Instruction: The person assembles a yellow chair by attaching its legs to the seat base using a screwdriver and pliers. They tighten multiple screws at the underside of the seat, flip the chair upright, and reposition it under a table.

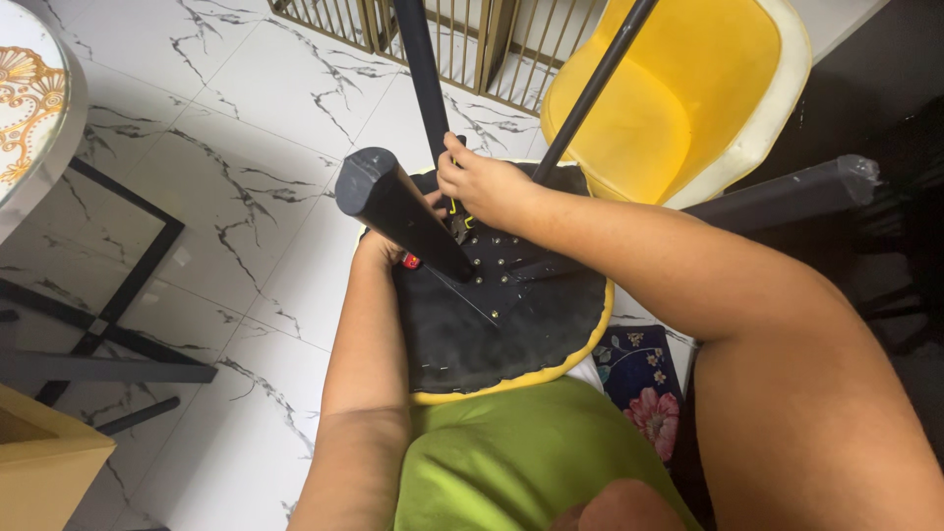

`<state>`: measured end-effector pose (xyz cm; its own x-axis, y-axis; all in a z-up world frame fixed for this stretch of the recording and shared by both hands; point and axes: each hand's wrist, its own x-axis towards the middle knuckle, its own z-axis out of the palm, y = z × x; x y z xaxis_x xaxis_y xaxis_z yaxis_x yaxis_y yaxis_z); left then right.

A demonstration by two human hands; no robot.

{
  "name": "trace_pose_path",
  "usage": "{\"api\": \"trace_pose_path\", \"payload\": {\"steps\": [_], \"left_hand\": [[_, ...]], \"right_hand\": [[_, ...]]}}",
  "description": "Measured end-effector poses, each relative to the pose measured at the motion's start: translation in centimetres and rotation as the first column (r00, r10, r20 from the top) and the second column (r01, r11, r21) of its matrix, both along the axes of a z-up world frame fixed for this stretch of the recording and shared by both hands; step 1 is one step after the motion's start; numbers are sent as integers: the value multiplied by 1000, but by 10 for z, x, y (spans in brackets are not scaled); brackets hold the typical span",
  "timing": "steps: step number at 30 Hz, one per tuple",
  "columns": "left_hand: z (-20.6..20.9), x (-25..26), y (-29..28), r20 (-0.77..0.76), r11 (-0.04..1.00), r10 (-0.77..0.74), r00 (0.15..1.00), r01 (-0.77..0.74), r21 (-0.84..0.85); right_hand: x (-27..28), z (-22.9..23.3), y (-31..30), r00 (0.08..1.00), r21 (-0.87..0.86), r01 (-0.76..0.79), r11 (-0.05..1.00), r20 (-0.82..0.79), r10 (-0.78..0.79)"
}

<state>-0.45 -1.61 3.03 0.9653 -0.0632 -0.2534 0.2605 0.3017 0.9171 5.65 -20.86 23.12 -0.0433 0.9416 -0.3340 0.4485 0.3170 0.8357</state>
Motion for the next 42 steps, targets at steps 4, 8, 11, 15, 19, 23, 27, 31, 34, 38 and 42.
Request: {"api": "trace_pose_path", "payload": {"steps": [4,8,11,15,19,23,27,31,34,38,42], "left_hand": [[1,-1,0,6,1000,16,1000,-16,19],[-4,-2,1,18,999,24,1000,-23,-28],[-6,0,4,60,1000,-1,998,1,2],[-10,2,6,-5,999,-12,1000,12,50],[-19,5,11,34,1000,-20,999,20,10],[-31,6,15,18,999,20,1000,-21,42],[-34,4,17,42,998,49,998,-47,-38],[-23,0,15,-36,981,45,998,-51,-186],[-17,-4,12,-33,991,40,999,-43,-124],[-15,-4,11,-27,986,40,999,-44,-161],[-20,-4,14,-25,973,39,999,-44,-226]], "right_hand": [[-15,8,10,996,-45,94,995,5,-94],[-35,13,12,907,-229,390,892,-69,-415],[-48,8,14,771,-227,586,778,-139,-621],[-50,2,7,536,-306,750,586,-239,-810],[-46,15,1,548,-319,743,588,-215,-808],[-38,35,3,665,-214,703,678,-138,-734],[-16,40,-8,889,-91,448,890,-66,-454],[-9,21,-13,964,-68,255,964,-55,-259],[-8,9,-11,986,-27,165,986,-17,-165],[-7,9,-11,987,-36,160,986,38,-159],[-9,13,-11,989,-17,145,989,41,-144]]}}
